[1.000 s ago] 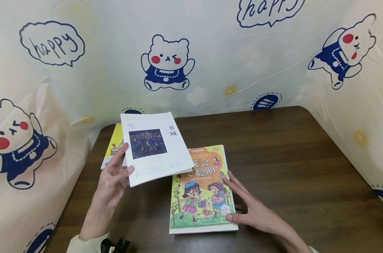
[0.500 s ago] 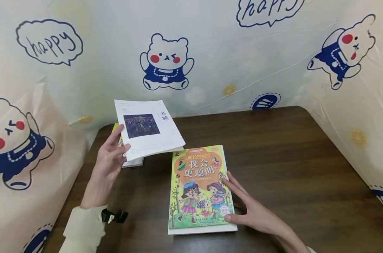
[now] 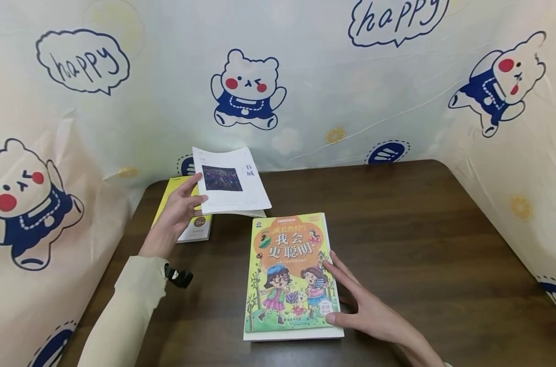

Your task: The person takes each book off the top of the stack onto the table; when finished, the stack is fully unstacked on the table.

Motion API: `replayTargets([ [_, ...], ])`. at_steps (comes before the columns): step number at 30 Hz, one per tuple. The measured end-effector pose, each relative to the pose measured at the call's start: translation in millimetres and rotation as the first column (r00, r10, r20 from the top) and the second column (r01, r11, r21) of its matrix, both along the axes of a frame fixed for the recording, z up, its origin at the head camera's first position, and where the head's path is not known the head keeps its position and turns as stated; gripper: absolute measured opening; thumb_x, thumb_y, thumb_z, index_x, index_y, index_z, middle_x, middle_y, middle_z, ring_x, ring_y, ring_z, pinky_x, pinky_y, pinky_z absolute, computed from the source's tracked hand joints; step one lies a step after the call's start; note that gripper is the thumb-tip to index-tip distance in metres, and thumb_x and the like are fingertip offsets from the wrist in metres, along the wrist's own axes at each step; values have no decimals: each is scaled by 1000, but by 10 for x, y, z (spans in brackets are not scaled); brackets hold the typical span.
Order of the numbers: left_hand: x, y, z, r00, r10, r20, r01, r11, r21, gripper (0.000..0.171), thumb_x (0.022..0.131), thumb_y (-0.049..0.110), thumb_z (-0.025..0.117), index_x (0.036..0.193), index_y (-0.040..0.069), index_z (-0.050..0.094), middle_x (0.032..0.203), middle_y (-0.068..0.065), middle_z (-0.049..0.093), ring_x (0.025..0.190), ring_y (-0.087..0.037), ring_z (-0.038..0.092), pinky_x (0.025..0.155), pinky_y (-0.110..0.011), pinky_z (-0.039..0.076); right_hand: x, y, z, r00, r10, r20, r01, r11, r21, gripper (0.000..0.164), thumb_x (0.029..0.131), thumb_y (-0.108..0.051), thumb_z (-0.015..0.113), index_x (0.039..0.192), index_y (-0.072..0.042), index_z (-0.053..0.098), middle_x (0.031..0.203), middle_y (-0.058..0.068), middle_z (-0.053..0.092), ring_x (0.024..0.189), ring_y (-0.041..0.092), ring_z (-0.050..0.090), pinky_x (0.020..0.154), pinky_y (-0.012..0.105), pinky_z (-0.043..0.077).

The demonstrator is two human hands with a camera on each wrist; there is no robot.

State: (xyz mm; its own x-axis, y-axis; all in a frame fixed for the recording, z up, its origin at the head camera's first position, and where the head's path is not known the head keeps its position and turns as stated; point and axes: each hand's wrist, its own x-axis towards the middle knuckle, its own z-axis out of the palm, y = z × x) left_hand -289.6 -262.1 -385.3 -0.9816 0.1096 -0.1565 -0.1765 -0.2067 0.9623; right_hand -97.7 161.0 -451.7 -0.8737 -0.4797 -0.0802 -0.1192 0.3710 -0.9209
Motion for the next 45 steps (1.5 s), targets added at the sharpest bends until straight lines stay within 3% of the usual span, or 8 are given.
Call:
replayTargets([
  [6,-95,17,-21,997,-60,52,66,992,-106,74,92,-8,53,154,22,25,162,3,5,97,-21,63,62,-29,55,-7,-1,-13,1000,-7,-24,7,1000,-15,85,84,-31,74,152,-40,23,161,-12,-2,144,34,6,101,65,29],
  [12,-120,-19,-108,988,-113,108,138,955,-262,74,92,-4,54,154,24,25,162,-1,3,88,-21,61,49,-27,44,-16,-7,-50,1000,5,-9,-5,1000,-24,84,85,-29,73,152,-40,22,160,-14,-3,144,32,6,102,62,32],
  [20,-273,-100,-478,982,-128,139,180,853,-490,73,91,1,56,153,27,27,156,-8,26,102,-29,57,63,-30,54,-42,-21,-74,1000,15,19,-14,999,-31,84,86,-28,72,151,-42,22,160,-15,-3,144,31,9,101,55,37],
  [24,-267,-107,-586,980,-99,175,184,791,-584,75,89,0,56,154,24,25,153,-14,28,105,-34,55,70,-37,56,-46,-45,-87,997,17,72,-15,999,-35,83,86,-29,72,150,-45,22,160,-15,-4,144,30,9,103,55,35],
  [27,-262,-88,-627,976,-95,197,199,757,-623,76,89,-1,56,154,23,24,151,-18,29,103,-33,55,70,-38,56,-34,-47,-75,995,8,99,-6,1000,-23,82,86,-30,72,150,-46,22,160,-14,-5,144,32,8,104,56,34],
  [39,-369,-3,-712,966,-114,231,245,675,-696,76,88,-4,53,154,19,25,153,-20,22,96,-31,55,63,-32,52,-15,-40,-50,996,-11,94,12,1000,-8,82,87,-29,72,150,-46,22,161,-12,-4,145,34,5,105,61,31],
  [43,-364,26,-705,966,-145,213,255,656,-711,76,86,-6,51,154,13,24,151,-23,26,89,-30,55,57,-31,48,-15,-50,-64,995,-17,102,17,1000,-5,82,87,-30,71,150,-47,22,160,-13,-4,145,34,6,104,60,32],
  [45,-346,40,-697,969,-154,193,247,632,-735,74,85,-7,51,153,9,25,149,-25,28,90,-32,54,56,-31,48,-19,-60,-67,994,-19,109,19,1000,2,81,86,-31,71,149,-47,22,160,-14,-4,145,33,7,104,59,33],
])
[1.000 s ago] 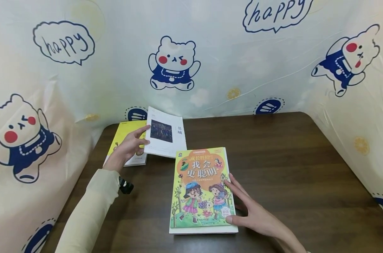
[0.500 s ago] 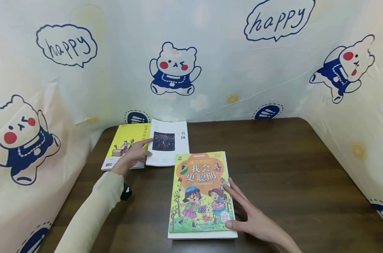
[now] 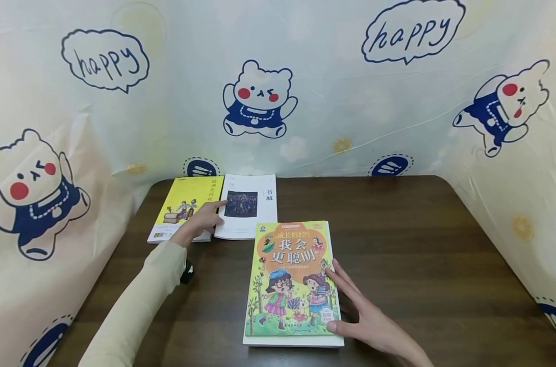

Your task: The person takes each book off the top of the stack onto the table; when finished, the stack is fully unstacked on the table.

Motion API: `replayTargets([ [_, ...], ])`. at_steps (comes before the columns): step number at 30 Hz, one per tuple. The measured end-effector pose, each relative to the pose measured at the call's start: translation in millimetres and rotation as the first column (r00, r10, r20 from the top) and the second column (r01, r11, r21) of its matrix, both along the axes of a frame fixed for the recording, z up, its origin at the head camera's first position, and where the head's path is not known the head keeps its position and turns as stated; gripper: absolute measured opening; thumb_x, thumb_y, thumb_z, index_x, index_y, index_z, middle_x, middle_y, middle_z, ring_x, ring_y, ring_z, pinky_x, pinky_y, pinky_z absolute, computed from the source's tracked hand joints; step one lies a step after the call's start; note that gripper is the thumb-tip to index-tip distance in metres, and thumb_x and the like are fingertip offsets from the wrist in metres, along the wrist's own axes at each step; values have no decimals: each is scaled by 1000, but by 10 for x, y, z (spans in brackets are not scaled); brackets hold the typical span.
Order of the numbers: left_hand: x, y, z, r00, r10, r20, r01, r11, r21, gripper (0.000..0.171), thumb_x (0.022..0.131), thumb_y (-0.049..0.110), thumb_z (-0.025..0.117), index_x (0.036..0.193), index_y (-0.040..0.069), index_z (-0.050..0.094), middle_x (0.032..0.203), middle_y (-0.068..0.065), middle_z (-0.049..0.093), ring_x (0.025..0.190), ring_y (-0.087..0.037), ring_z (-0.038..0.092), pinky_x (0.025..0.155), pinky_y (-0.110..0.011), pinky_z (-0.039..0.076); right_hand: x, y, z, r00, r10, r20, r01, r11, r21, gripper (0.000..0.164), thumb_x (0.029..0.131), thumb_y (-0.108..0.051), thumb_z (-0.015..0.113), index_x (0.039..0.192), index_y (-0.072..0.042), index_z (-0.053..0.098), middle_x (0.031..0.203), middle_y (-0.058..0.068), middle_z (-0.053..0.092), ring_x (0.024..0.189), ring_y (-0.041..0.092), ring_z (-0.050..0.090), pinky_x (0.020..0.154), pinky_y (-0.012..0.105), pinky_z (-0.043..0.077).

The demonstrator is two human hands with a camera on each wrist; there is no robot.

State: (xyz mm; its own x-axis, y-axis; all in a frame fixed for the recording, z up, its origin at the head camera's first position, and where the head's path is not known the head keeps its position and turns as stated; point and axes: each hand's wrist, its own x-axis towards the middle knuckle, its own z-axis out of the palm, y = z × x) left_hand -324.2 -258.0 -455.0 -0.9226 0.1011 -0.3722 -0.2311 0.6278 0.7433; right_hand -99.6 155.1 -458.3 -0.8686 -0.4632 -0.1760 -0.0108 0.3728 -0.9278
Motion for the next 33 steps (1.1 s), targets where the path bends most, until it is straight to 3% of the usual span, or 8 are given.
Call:
replayTargets([
  [4,50,77,19,992,-57,-111,43,991,-129,65,85,-10,49,148,-2,32,145,-30,33,102,-38,51,59,-34,49,-5,1,-15,1000,-3,3,3,1000,8,82,86,-32,71,149,-48,22,160,-16,-4,145,32,7,105,58,33],
  [6,96,137,21,975,-104,-198,54,968,-245,59,86,-10,49,144,-6,37,144,-31,36,113,-41,49,75,-40,53,-1,4,-25,1000,-2,-9,2,1000,10,82,86,-31,71,150,-47,21,160,-15,-4,145,32,8,104,57,34],
  [12,334,360,65,864,-219,-453,-43,865,-500,41,86,-7,56,128,-4,57,145,-27,39,126,-44,44,92,-59,44,8,9,-37,1000,-9,-9,9,1000,22,83,86,-31,72,149,-48,21,158,-21,-3,145,27,8,105,51,34],
  [17,683,488,170,764,-214,-609,-16,937,-350,31,88,-4,60,119,-2,64,139,-22,47,123,-41,48,89,-54,49,-1,18,-34,1000,-8,-5,8,1000,15,83,86,-31,72,149,-49,21,158,-23,-4,145,26,6,105,51,33],
  [21,1046,545,235,741,-171,-650,48,978,-202,31,90,-1,61,121,-1,63,137,-21,49,124,-39,49,85,-48,52,-13,0,-30,1000,3,-18,-3,1000,-28,83,86,-28,72,150,-46,22,160,-17,-4,145,32,5,105,58,32],
  [24,1335,586,229,742,-136,-656,66,989,-130,35,90,1,63,125,2,60,138,-17,50,123,-35,50,92,-50,48,-17,-14,-23,1000,7,-24,-8,999,-43,83,87,-29,72,151,-44,22,160,-13,-5,145,35,5,104,62,31],
  [26,1537,618,191,762,-119,-637,83,993,-86,40,90,4,65,129,4,58,138,-14,51,121,-32,52,96,-51,45,-15,-20,-10,1000,2,-9,-3,999,-36,82,86,-30,71,150,-45,22,160,-14,-5,145,35,5,104,62,31],
  [33,2054,759,74,909,-82,-409,168,969,179,58,91,24,68,143,24,43,145,-3,42,124,-31,50,91,-41,51,-17,26,70,1000,12,-20,-12,1000,10,83,86,-33,72,150,-45,21,161,-9,-5,143,37,9,103,61,32],
])
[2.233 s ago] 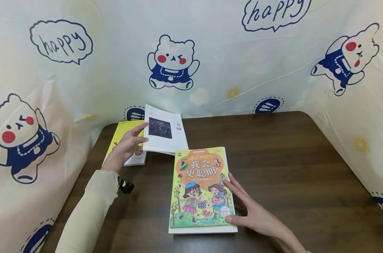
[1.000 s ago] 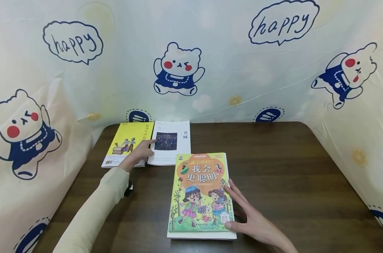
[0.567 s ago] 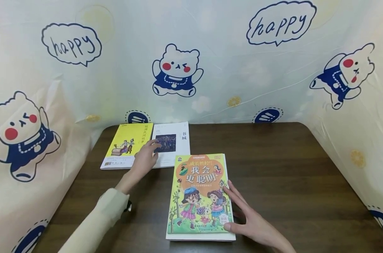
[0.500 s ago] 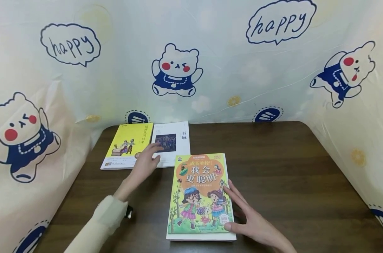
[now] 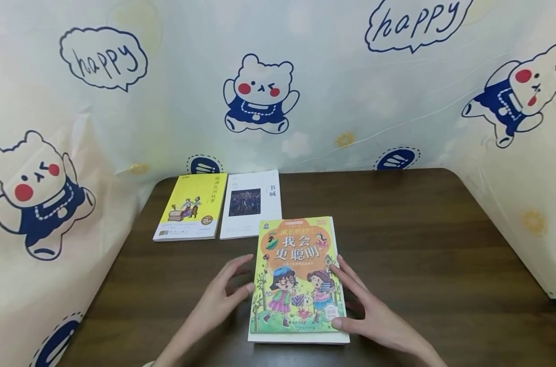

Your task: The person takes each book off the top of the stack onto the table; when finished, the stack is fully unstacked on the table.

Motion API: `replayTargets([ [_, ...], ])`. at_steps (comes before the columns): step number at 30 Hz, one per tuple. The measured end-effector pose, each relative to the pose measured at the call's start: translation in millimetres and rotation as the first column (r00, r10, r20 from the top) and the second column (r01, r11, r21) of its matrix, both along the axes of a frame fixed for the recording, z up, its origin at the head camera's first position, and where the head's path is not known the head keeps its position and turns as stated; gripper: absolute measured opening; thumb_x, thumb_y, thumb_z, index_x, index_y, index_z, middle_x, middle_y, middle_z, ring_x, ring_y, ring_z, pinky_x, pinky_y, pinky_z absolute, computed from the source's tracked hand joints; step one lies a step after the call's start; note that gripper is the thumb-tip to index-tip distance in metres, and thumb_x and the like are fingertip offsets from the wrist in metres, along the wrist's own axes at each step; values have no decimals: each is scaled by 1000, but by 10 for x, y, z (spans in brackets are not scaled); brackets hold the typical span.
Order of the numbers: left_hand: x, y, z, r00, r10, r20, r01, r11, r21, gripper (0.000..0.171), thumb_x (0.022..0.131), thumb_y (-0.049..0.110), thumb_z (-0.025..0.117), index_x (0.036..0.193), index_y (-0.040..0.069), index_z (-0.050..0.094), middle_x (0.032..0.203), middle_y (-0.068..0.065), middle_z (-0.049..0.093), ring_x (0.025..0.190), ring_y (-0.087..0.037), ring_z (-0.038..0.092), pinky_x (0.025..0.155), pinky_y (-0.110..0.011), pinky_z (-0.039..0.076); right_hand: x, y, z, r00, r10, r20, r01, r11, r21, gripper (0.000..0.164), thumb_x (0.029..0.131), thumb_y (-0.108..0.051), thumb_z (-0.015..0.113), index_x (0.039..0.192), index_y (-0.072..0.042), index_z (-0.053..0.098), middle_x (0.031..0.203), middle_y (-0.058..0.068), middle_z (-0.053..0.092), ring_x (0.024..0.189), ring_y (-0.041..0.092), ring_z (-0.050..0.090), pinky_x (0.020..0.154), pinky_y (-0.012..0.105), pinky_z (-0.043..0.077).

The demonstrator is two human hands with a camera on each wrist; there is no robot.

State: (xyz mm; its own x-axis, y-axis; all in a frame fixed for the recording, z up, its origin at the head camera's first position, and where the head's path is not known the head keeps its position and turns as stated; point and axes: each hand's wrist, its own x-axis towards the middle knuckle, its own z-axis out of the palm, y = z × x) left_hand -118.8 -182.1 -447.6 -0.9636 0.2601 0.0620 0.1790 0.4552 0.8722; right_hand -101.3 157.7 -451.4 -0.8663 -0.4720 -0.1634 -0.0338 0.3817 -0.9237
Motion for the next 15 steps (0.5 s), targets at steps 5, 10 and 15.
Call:
replayTargets([
  [5,56,69,3,985,-135,109,122,986,114,68,90,27,69,148,30,34,153,0,27,132,-36,40,90,-33,51,-22,60,47,999,-15,-29,16,999,28,84,85,-33,72,150,-45,21,161,-9,-3,143,37,8,101,67,30],
  [10,89,70,-3,981,-140,138,120,982,144,73,88,23,72,149,28,31,154,-3,22,132,-39,39,89,-32,51,-13,29,-2,999,-15,-41,12,999,-53,94,84,-26,75,153,-40,13,162,-4,0,142,35,18,100,41,43],
  [15,125,59,14,977,-124,176,99,985,141,75,87,24,74,149,30,31,155,-3,20,130,-40,40,88,-29,51,-15,6,-28,1000,-1,-12,0,997,-82,98,82,-23,77,154,-39,12,162,1,1,140,33,20,96,30,45],
])
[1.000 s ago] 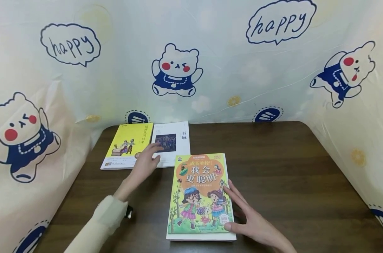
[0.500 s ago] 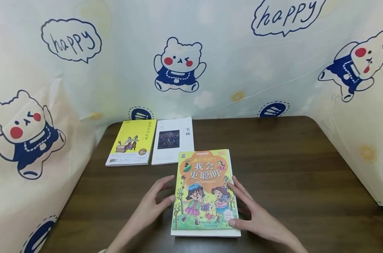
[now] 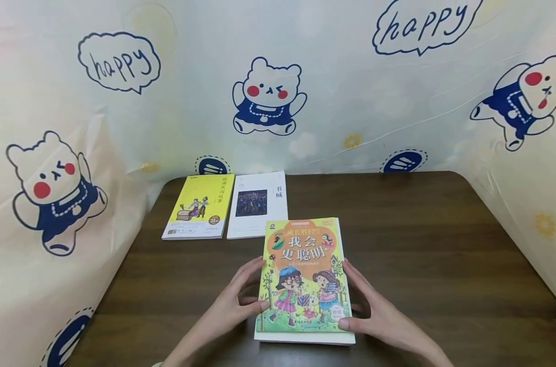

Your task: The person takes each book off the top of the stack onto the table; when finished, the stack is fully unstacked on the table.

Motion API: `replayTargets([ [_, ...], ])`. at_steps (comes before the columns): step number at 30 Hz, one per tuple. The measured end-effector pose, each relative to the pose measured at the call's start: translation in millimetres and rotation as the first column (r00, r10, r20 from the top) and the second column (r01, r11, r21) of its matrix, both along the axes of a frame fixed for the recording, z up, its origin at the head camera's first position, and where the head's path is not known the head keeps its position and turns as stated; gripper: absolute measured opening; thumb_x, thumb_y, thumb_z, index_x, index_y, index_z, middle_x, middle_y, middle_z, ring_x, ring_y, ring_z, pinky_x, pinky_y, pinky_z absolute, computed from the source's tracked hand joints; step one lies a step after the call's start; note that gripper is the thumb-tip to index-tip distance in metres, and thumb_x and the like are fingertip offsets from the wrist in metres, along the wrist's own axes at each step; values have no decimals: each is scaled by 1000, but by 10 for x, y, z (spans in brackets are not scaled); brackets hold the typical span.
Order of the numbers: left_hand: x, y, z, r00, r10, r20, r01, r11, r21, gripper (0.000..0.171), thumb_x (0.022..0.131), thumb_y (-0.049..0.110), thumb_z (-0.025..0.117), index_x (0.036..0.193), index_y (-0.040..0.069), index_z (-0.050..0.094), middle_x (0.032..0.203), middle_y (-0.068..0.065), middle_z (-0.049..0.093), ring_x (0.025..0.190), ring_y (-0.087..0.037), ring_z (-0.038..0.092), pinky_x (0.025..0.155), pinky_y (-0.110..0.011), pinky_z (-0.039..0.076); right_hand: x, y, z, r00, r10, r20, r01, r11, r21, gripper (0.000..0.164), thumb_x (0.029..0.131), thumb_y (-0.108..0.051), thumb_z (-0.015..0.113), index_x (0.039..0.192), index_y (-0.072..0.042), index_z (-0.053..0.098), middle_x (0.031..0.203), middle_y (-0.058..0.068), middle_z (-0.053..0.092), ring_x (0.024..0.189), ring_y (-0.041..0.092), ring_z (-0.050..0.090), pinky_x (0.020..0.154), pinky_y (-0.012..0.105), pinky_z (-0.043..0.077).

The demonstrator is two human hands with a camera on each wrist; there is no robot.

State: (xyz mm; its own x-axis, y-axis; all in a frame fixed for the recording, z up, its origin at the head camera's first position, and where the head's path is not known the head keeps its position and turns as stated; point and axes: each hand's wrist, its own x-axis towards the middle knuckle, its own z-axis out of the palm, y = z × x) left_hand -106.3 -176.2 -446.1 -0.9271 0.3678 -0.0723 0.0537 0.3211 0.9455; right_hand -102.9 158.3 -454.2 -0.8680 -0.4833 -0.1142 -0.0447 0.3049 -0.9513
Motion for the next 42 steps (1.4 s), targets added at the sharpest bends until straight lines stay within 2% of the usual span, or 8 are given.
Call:
replayTargets([
  [3,11,-8,-1,1000,4,7,-4,1000,-6,76,86,24,74,149,31,31,155,-3,20,130,-40,41,87,-28,52,2,-12,4,1000,-1,-4,1,1000,29,98,82,-25,77,154,-38,11,162,2,2,140,33,20,97,33,45],
  [9,31,-19,-10,1000,4,12,-3,1000,-8,75,87,24,73,149,29,31,156,-3,18,130,-41,40,88,-29,52,17,-89,39,998,-53,-18,55,989,135,99,81,-38,76,153,-41,8,161,4,5,142,32,17,103,56,34],
  [17,41,-32,2,1000,-1,2,1,999,-44,70,89,26,71,148,29,33,159,-1,15,127,-39,44,88,-28,51,5,-142,54,996,-83,42,81,996,45,101,81,-31,78,153,-40,9,160,3,8,134,29,31,89,23,47],
  [26,55,-21,6,999,-48,-17,46,996,-82,66,92,29,66,149,29,32,160,-1,14,123,-36,49,85,-26,50,13,-67,70,993,-64,99,66,998,-19,97,83,-26,76,153,-37,10,157,10,16,127,30,42,86,25,50],
  [30,57,13,6,995,-82,-64,71,986,-154,64,92,37,64,149,31,33,160,2,15,128,-32,46,92,-39,49,14,4,66,991,-41,126,52,995,-90,95,85,-19,74,154,-33,11,156,17,19,128,36,43,84,29,52],
  [35,58,50,33,988,-100,-117,67,963,-263,64,90,47,64,147,37,36,159,8,19,141,-30,28,102,-62,33,8,106,58,993,-15,116,31,989,-142,94,85,-14,73,154,-28,10,158,17,16,137,42,29,87,29,50],
  [38,64,62,47,982,-134,-133,91,953,-289,64,90,47,63,147,37,35,159,8,20,143,-30,22,104,-64,29,14,181,53,993,10,117,10,985,-173,95,86,-10,71,155,-26,8,159,18,13,138,42,27,90,28,48],
  [42,76,63,54,976,-165,-140,116,945,-305,65,91,46,63,148,36,35,158,11,21,144,-29,22,105,-64,28,25,258,61,984,14,180,23,978,-205,95,86,-6,70,155,-31,9,158,18,18,133,37,39,92,28,49],
])
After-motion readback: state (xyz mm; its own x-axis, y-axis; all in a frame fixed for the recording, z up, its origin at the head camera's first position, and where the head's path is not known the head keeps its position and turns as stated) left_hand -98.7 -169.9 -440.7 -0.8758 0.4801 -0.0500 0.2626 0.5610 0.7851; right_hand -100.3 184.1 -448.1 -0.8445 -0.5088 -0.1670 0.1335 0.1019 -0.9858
